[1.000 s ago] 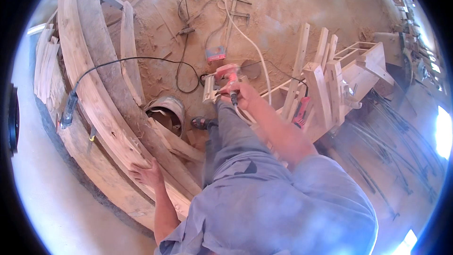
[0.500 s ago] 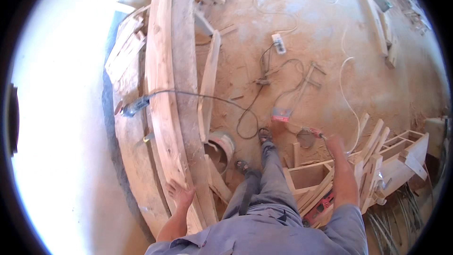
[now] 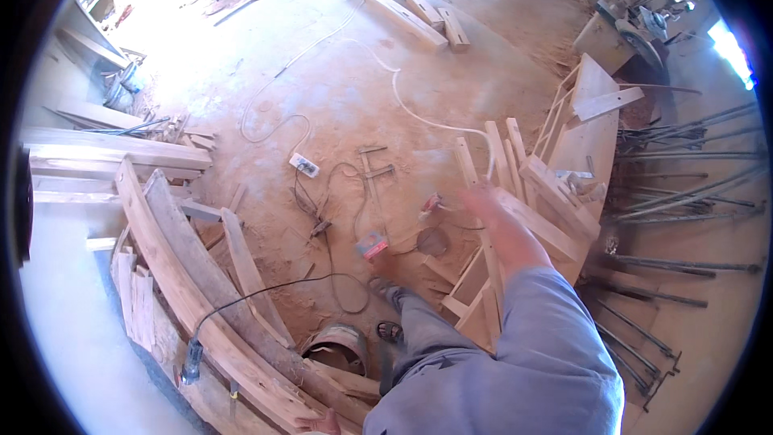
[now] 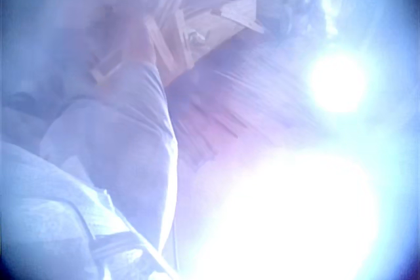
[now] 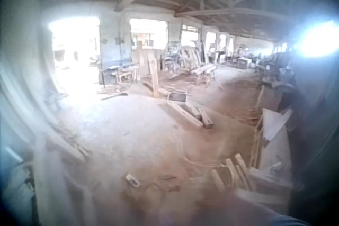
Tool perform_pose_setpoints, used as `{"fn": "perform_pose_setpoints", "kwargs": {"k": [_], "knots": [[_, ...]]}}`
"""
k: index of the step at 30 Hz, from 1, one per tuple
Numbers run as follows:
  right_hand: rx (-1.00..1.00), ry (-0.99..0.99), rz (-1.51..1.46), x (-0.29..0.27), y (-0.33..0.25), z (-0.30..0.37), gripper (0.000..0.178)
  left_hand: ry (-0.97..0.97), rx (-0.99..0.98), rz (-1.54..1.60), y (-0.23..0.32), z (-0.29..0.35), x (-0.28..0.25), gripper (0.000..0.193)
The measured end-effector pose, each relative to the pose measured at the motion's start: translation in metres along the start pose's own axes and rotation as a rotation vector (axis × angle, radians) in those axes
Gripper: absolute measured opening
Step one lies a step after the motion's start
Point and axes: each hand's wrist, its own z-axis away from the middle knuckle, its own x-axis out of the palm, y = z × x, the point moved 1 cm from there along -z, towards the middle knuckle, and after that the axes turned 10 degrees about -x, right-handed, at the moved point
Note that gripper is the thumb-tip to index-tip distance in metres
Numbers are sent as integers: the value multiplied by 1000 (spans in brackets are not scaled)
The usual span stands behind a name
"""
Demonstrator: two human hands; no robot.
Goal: The person assembles a wooden structure by attaching small wooden strips to a large curved plank. They use a pneumatic nail gun to drive nails, a hammer to secure them, and an angle grinder to smooth the surface. The person also uses a cloth to wipe the wood during the process.
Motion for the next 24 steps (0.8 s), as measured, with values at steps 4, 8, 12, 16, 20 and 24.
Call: {"fn": "perform_pose_setpoints", "kwargs": {"k": [4,8,12,16,20,24], "knots": [[19,51,33,50,26,42,17,-24,64,-29,-6,1,-14,137],[-149,163,147,113,35,106,14,-2,59,-73,-6,8,-9,134],[-66,200,-107,57,-51,161,16,120,84,-51,-42,-41,47,136],[0,161,-275,101,-95,229,20,88,16,-99,-16,4,16,136],[73,13,-430,180,-134,295,19,146,140,-85,-21,-14,11,136],[212,12,-646,218,-163,355,20,186,197,-82,-27,-24,3,136]]}}
